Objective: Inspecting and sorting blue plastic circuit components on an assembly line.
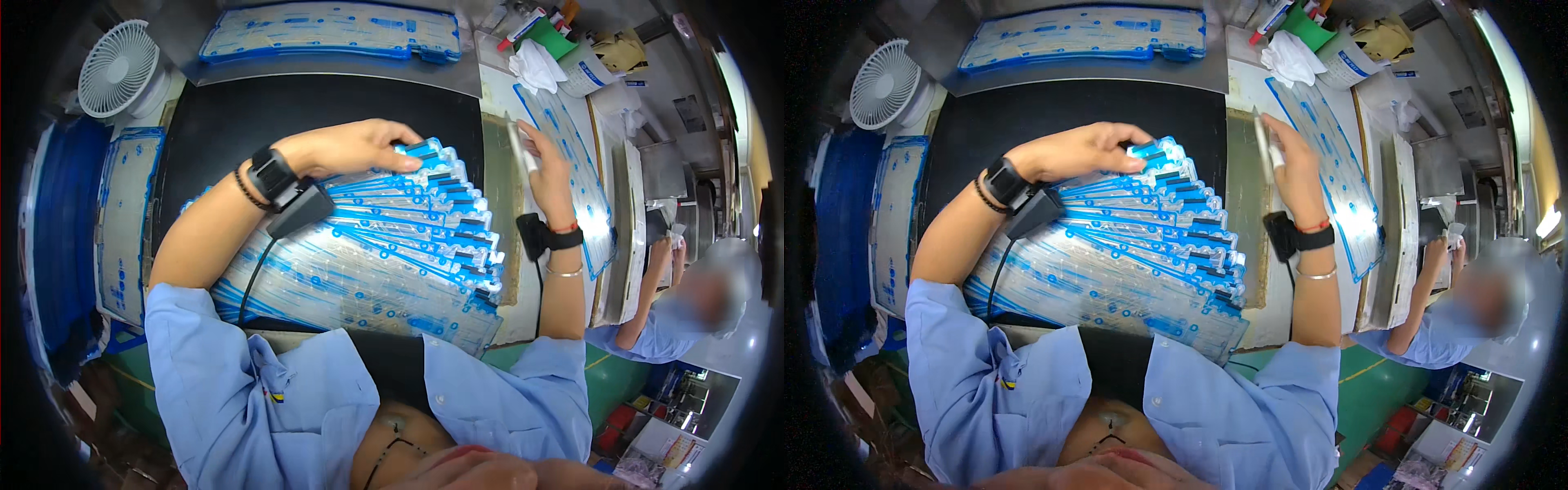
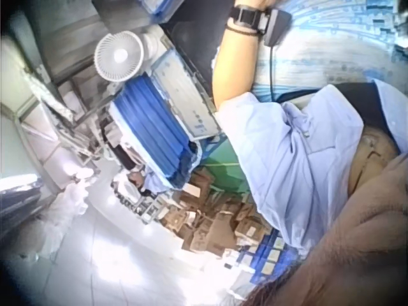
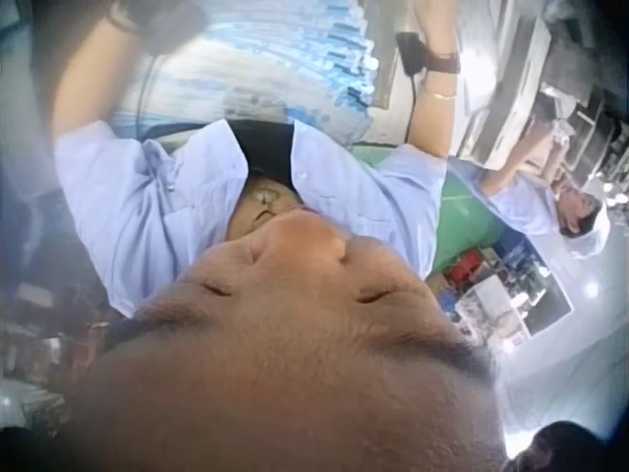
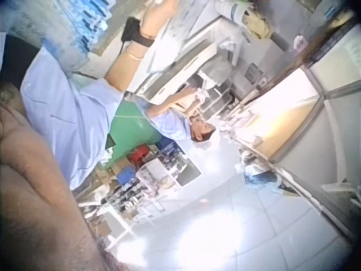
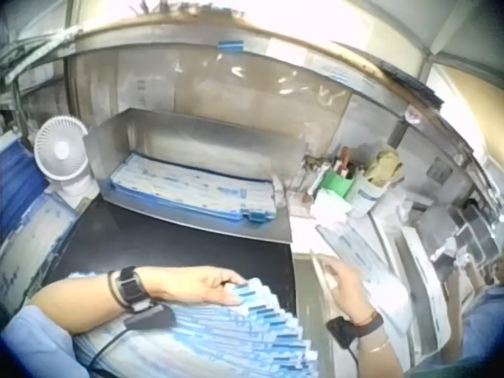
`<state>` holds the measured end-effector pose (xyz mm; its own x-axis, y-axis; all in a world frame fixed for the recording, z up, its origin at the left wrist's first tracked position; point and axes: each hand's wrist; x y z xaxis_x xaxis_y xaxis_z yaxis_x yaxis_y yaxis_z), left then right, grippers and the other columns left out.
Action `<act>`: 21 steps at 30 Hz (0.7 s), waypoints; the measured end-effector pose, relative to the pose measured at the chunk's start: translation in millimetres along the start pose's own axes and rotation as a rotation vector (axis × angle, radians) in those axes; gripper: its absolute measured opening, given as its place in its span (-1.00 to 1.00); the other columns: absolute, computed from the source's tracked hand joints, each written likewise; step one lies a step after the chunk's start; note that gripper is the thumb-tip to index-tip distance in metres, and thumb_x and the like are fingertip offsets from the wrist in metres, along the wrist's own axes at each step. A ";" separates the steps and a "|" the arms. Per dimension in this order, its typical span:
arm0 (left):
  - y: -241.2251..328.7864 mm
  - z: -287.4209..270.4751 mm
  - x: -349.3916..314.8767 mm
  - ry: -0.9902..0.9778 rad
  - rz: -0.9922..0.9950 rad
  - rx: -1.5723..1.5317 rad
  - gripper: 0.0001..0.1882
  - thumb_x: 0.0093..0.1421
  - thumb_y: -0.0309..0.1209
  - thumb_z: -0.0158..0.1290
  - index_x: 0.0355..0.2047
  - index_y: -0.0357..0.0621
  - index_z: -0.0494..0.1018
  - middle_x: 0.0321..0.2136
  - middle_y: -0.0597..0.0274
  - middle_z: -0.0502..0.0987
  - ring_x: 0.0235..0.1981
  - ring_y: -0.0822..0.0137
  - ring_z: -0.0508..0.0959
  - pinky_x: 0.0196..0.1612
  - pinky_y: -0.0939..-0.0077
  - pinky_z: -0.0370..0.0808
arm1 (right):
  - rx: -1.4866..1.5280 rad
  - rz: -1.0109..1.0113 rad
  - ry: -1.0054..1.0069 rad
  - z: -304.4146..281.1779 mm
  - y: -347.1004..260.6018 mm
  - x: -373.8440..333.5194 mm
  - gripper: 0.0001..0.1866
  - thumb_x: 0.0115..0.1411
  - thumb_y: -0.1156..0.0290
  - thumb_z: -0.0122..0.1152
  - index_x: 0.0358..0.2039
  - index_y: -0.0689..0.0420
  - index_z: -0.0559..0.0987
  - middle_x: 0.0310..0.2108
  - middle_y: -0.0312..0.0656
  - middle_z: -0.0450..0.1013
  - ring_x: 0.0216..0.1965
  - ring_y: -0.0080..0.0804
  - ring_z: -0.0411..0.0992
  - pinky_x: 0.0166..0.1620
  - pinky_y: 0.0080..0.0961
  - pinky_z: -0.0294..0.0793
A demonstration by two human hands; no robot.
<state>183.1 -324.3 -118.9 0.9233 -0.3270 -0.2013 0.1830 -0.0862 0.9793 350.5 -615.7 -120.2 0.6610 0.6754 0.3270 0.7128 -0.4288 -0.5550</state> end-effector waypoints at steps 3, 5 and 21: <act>43.4 -17.1 -48.4 -0.108 -0.421 0.725 -0.42 0.11 -0.09 0.19 -0.03 -0.32 0.40 -0.34 0.07 0.59 -0.31 0.44 0.57 -0.26 0.55 0.49 | -0.289 -0.158 0.055 -22.5 -15.0 -29.9 -0.58 0.08 0.57 0.20 0.01 0.11 0.50 0.01 -0.05 0.44 -0.05 -0.28 0.47 -0.06 -0.49 0.46; 37.4 -14.1 -79.5 -0.197 -0.331 0.575 -0.46 0.06 -0.16 0.26 -0.09 -0.30 0.43 -0.38 0.06 0.60 -0.37 0.43 0.58 -0.27 0.51 0.49 | -0.103 0.035 -0.021 -34.4 -26.8 -62.5 -0.53 0.07 0.60 0.21 0.05 0.12 0.47 0.07 -0.06 0.38 0.04 -0.30 0.39 -0.01 -0.46 0.43; 180.7 64.6 -218.6 0.388 0.034 1.010 -0.66 0.01 -0.58 0.16 -0.16 -0.23 0.43 -0.42 -0.03 0.54 -0.36 -0.01 0.59 -0.32 0.42 0.48 | 1.007 0.123 -0.114 -37.1 -78.0 -79.3 0.14 -0.05 -0.15 0.32 0.35 0.14 -0.09 0.29 0.03 0.05 0.31 -0.18 0.06 0.32 -0.29 0.00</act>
<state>-7.5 -329.2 100.8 0.9990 -0.0391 0.0200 -0.0439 -0.8763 0.4797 251.2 -658.1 -74.4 0.6523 0.7366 0.1789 0.0787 0.1689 -0.9825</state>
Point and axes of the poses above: each hand's wrist, its own x-axis towards the middle knuckle, its own z-axis out of the palm, y = z × x
